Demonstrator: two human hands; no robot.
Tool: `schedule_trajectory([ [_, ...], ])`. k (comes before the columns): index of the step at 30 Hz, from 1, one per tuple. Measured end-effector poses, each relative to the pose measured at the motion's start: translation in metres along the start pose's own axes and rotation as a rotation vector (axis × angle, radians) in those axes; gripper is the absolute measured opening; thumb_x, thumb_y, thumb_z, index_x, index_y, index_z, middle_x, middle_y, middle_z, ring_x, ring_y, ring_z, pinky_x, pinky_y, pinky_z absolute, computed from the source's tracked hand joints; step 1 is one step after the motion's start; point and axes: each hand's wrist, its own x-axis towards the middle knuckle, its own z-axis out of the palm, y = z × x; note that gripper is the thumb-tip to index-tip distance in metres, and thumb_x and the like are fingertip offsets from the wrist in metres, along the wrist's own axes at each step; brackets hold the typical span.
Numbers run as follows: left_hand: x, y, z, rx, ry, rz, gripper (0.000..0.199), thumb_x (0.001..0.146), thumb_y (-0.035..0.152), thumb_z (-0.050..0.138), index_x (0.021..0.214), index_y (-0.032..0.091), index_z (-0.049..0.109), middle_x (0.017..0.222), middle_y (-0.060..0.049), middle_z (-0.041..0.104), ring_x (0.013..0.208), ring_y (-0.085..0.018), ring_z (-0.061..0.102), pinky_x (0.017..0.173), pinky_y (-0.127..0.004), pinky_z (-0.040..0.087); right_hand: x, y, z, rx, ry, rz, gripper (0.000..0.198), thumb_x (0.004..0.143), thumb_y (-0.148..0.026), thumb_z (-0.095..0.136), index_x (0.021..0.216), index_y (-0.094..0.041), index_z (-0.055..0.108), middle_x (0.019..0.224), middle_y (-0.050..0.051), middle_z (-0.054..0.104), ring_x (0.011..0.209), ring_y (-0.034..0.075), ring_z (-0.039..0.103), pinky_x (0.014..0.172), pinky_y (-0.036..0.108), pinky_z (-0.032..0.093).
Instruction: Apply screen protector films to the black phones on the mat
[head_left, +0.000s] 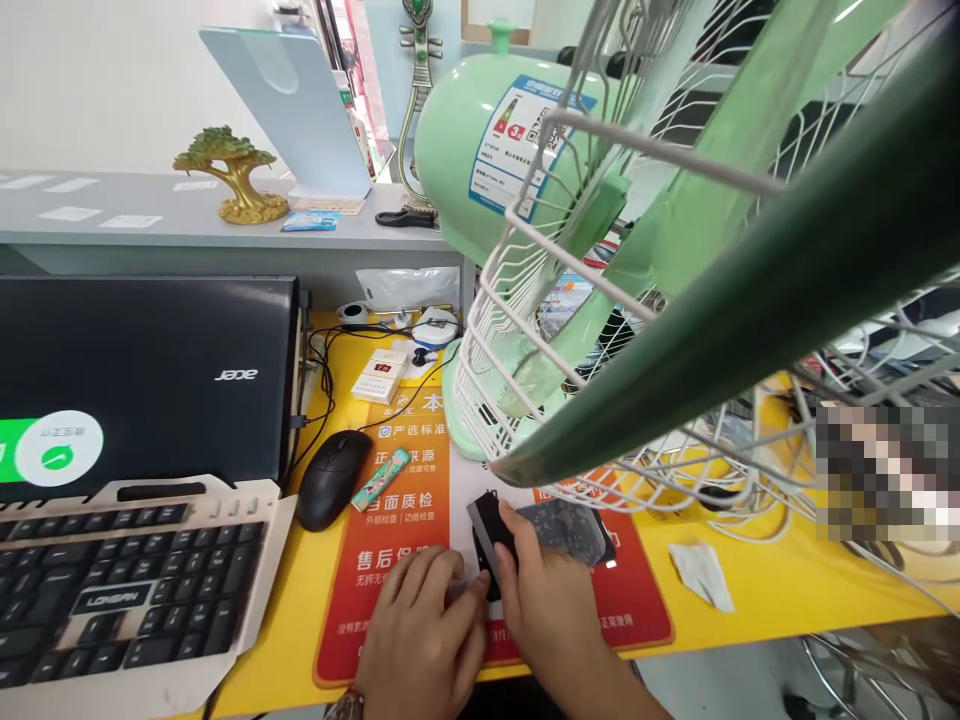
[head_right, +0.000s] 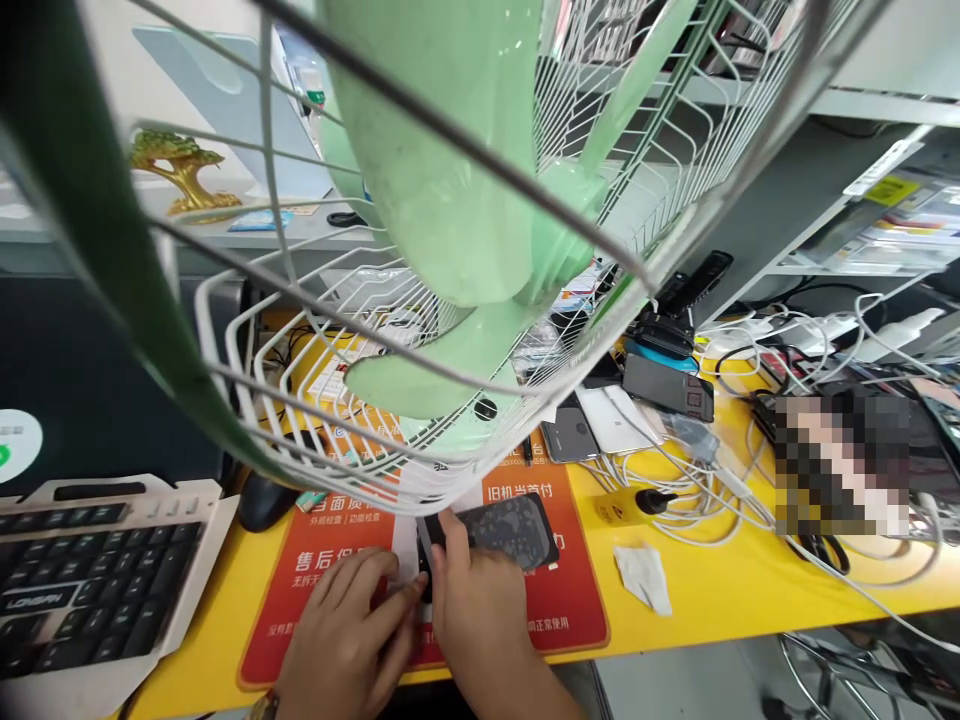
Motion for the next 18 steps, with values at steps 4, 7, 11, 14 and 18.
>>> schedule_trajectory([
  [4, 0.001, 0.001, -0.002, 0.016, -0.021, -0.003, 0.022, 0.093, 0.02, 0.052, 0.103, 0.026, 0.07, 0.091, -0.005, 0.062, 0.087, -0.025, 0.056, 0.08, -0.04, 0.044, 0.003, 0.004, -0.006, 0.008, -0.063, 0.017, 0.037, 0.099, -0.022, 0.037, 0.129, -0.013, 0.057, 0.085, 0.009, 0.077, 0.052, 0.02, 0.069, 0.045, 0.026, 0.046],
  [7, 0.002, 0.002, -0.002, 0.004, -0.021, 0.006, 0.022, 0.092, 0.02, 0.052, 0.105, 0.026, 0.07, 0.089, -0.004, 0.062, 0.086, -0.025, 0.055, 0.081, -0.04, 0.044, 0.003, 0.007, -0.006, -0.04, -0.073, 0.038, 0.036, 0.098, -0.021, 0.04, 0.128, -0.013, 0.058, 0.079, 0.007, 0.076, 0.051, 0.02, 0.068, 0.045, 0.025, 0.044],
  [11, 0.001, 0.001, -0.002, 0.004, -0.029, 0.008, 0.022, 0.091, 0.019, 0.053, 0.103, 0.026, 0.07, 0.089, -0.004, 0.062, 0.085, -0.024, 0.055, 0.08, -0.04, 0.044, 0.001, -0.004, 0.0, -0.057, -0.084, 0.0, 0.037, 0.097, -0.019, 0.047, 0.131, -0.013, 0.057, 0.069, 0.006, 0.073, 0.049, 0.019, 0.067, 0.045, 0.023, 0.043],
  [14, 0.0, 0.001, -0.002, 0.008, -0.026, 0.006, 0.021, 0.092, 0.021, 0.053, 0.102, 0.026, 0.071, 0.089, -0.005, 0.061, 0.085, -0.025, 0.054, 0.08, -0.041, 0.044, 0.001, -0.003, -0.001, -0.009, -0.09, -0.019, 0.036, 0.097, -0.019, 0.047, 0.131, -0.013, 0.058, 0.076, 0.007, 0.075, 0.053, 0.018, 0.068, 0.048, 0.022, 0.046],
  [18, -0.001, 0.001, -0.003, -0.007, -0.022, -0.001, 0.022, 0.092, 0.021, 0.054, 0.105, 0.026, 0.071, 0.09, -0.005, 0.062, 0.087, -0.025, 0.054, 0.082, -0.041, 0.044, -0.001, 0.007, -0.005, 0.006, -0.014, 0.008, 0.035, 0.099, -0.02, 0.039, 0.127, -0.011, 0.059, 0.088, 0.012, 0.076, 0.059, 0.019, 0.07, 0.051, 0.024, 0.05],
])
